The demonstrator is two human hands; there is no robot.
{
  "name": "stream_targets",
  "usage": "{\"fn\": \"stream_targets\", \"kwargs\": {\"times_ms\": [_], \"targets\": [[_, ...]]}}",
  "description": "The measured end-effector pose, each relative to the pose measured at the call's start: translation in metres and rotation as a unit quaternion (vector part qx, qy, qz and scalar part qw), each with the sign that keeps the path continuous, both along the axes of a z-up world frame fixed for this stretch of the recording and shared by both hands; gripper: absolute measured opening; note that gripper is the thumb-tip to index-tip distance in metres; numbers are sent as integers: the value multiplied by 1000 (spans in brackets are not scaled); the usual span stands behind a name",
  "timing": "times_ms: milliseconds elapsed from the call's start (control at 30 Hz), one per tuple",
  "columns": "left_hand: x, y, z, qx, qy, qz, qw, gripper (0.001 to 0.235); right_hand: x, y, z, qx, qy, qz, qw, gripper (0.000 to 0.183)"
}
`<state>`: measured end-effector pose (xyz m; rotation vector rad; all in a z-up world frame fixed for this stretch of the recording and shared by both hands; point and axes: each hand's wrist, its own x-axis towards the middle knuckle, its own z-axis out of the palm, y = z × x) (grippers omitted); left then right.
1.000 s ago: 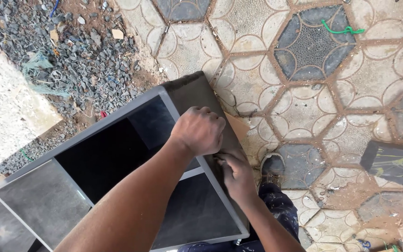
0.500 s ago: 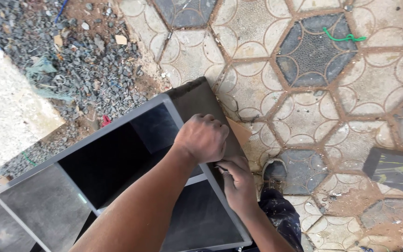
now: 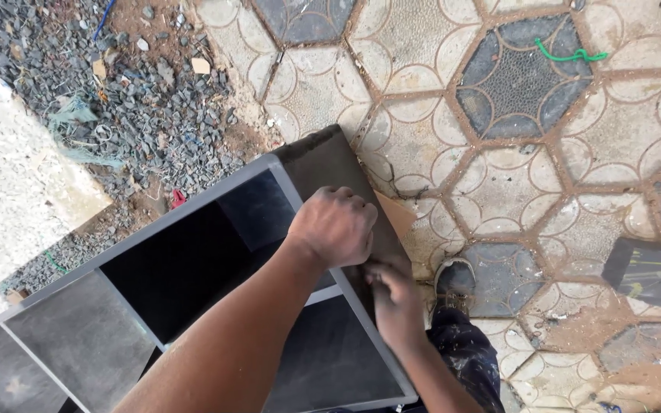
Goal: The person sands the edges and side panels of a dark-colored wooden cabinet using a sanding block. They work on the top edge and then move to the side, smoothing the surface with consistent strokes.
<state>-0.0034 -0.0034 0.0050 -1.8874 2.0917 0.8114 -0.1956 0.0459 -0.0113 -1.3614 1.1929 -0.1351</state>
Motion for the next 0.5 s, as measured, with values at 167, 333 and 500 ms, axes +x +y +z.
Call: {"fn": "stream_targets", "kwargs": {"times_ms": [167, 333, 500], "targets": [[-1, 4, -4, -23, 0, -4, 1000, 27, -8, -6, -15, -63, -48, 16, 997, 21], [0, 5, -7, -29, 0, -5, 1000, 25, -1, -10, 4, -54, -59, 30, 996, 22], [3, 1, -4, -32, 0, -15, 999, 24, -25, 3, -46, -115, 6, 50, 992, 18]]}}
